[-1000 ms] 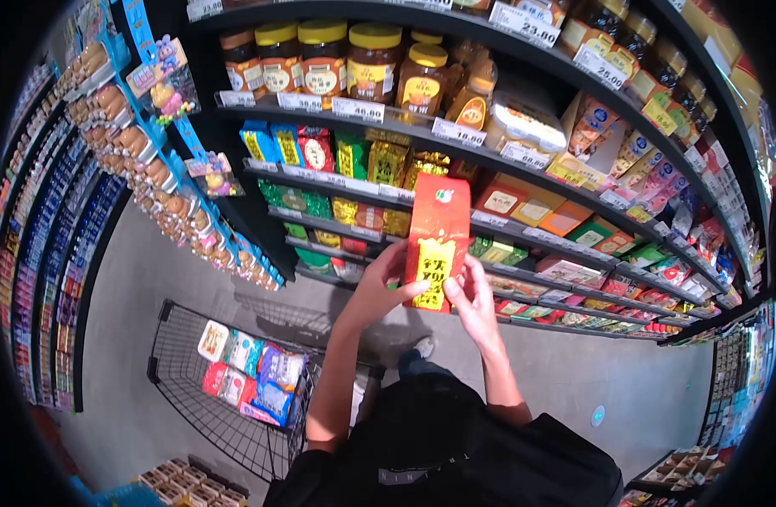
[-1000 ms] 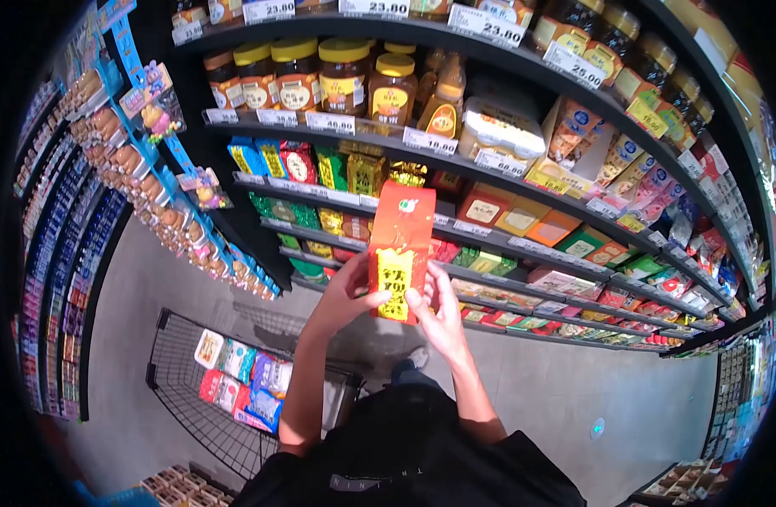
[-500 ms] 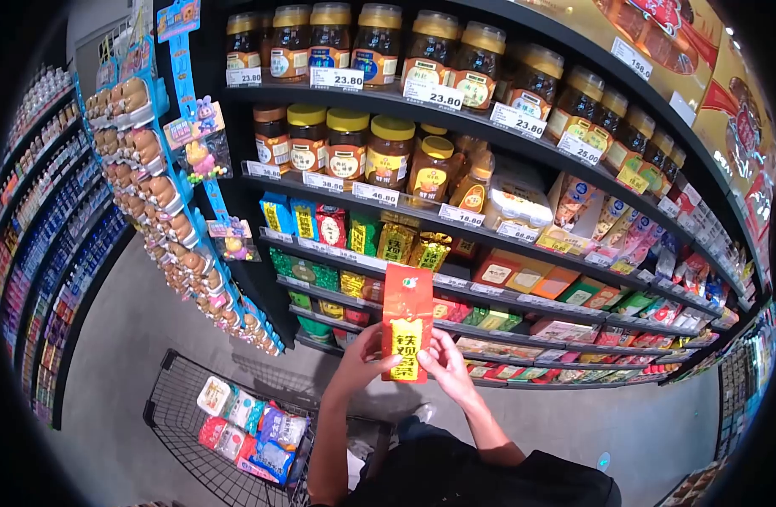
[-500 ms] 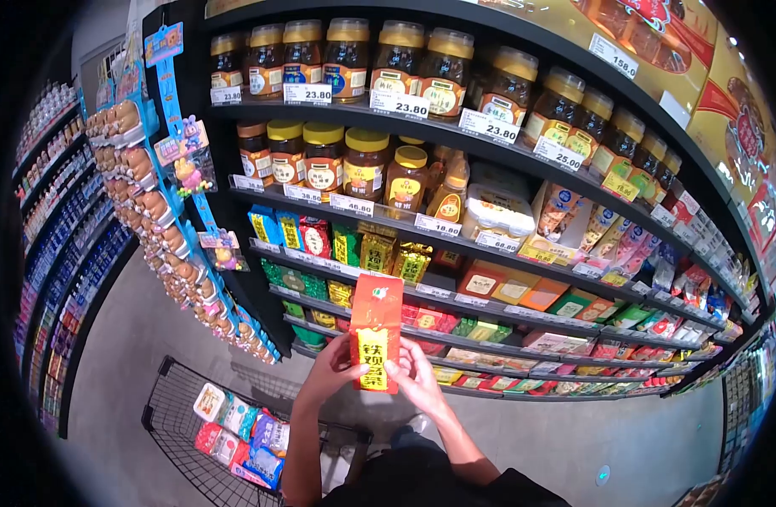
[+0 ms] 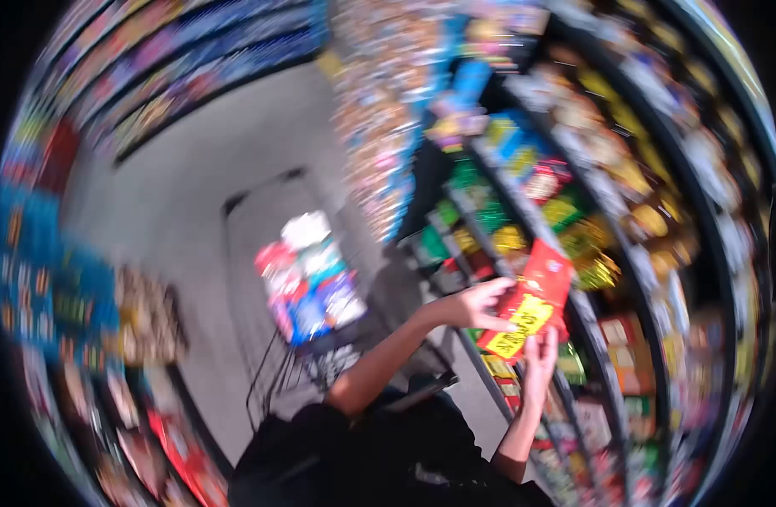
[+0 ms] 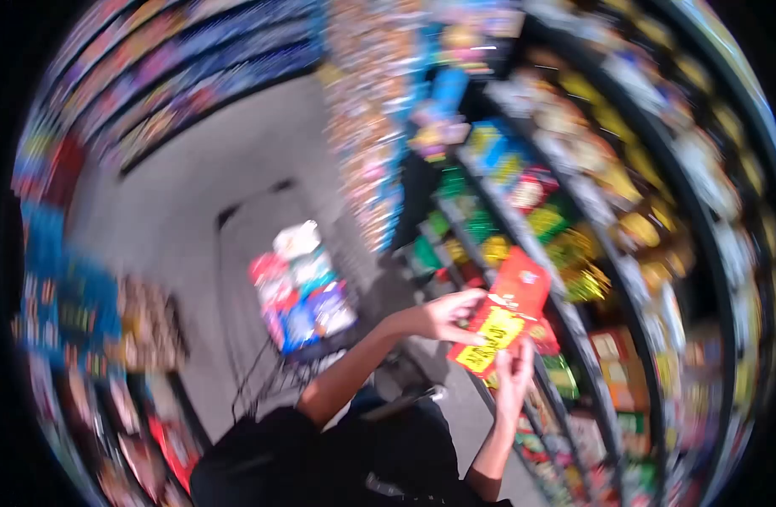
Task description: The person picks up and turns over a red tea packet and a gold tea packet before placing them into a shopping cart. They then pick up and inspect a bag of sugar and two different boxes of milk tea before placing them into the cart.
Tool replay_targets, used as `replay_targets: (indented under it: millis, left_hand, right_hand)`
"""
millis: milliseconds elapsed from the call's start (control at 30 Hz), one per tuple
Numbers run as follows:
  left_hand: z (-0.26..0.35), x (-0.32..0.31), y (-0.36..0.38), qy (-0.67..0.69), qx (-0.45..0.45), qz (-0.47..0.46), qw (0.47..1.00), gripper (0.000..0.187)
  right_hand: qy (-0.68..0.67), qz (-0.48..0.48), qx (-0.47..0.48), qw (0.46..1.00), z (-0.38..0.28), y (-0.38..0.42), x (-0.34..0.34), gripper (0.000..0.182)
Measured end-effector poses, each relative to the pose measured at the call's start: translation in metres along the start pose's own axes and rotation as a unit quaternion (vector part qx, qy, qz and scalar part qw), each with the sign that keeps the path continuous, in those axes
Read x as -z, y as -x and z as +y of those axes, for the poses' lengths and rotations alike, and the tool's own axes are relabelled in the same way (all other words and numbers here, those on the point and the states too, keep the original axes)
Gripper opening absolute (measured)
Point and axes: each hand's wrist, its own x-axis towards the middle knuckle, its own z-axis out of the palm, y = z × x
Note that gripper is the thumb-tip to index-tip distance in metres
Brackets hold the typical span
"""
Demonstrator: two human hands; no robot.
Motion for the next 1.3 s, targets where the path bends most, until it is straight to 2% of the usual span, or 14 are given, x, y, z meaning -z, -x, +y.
replay_targets:
  millis: [100,133,233,367,500,700,767,867,900,933,1033,1100,1167,1300]
  left_hand:
    - [-0.004,0.019,0.037,-0.075,0.033,0.027,0.996,0.098]
    - [0.012,0.02,0.06,-0.114,0.115,0.095,0.982,0.096]
    - [-0.003,0.065,0.106,0.001,0.031,0.128,0.991,0.083]
    - [-0.009,0.121,0.2,0.022,0.07,0.394,0.916,0.064]
    - [-0.037,0.187,0.269,0.026,0.063,0.585,0.808,0.068]
    - [-0.199,0.313,0.327,-0.02,0.082,0.685,0.724,0.084]
    - [-0.243,0.35,0.335,-0.006,0.094,0.719,0.689,0.088]
    - [-0.303,0.391,0.355,-0.101,0.105,0.654,0.742,0.079]
    - [-0.262,0.373,0.329,0.243,0.005,0.649,0.721,0.074]
    - [-0.288,0.377,0.33,-0.133,0.115,0.644,0.744,0.073]
    - [-0.3,0.36,0.312,-0.135,0.116,0.586,0.791,0.072]
    - [-0.32,0.346,0.298,-0.242,0.112,0.588,0.764,0.065]
    - [-0.264,0.331,0.264,-0.375,0.208,0.515,0.743,0.059]
    - [-0.258,0.345,0.241,-0.446,0.211,0.427,0.758,0.063]
  right_hand:
    - [0.026,-0.091,-0.052,0.994,0.0,0.001,-0.024,0.05]
    - [0.053,-0.118,-0.063,0.99,0.009,-0.002,-0.03,0.051]
    - [0.117,-0.227,-0.01,0.967,0.019,-0.01,-0.088,0.055]
    - [0.069,-0.35,-0.015,0.934,0.034,-0.007,-0.161,0.059]
    - [0.179,-0.456,0.031,0.871,0.075,0.007,-0.218,0.055]
    - [0.259,-0.514,0.163,0.801,0.135,0.039,-0.245,0.053]
    - [0.287,-0.532,0.154,0.781,0.138,0.044,-0.243,0.05]
    - [0.293,-0.498,0.094,0.811,0.133,0.039,-0.246,0.046]
    - [0.319,-0.448,0.076,0.831,0.136,0.041,-0.242,0.046]
    - [0.314,-0.457,0.085,0.828,0.14,0.043,-0.242,0.045]
    - [0.29,-0.45,0.088,0.84,0.149,0.048,-0.238,0.039]
    - [0.303,-0.468,0.071,0.827,0.154,0.048,-0.236,0.034]
    - [0.294,-0.467,0.061,0.832,0.159,0.052,-0.235,0.031]
    - [0.312,-0.457,0.071,0.83,0.154,0.05,-0.234,0.029]
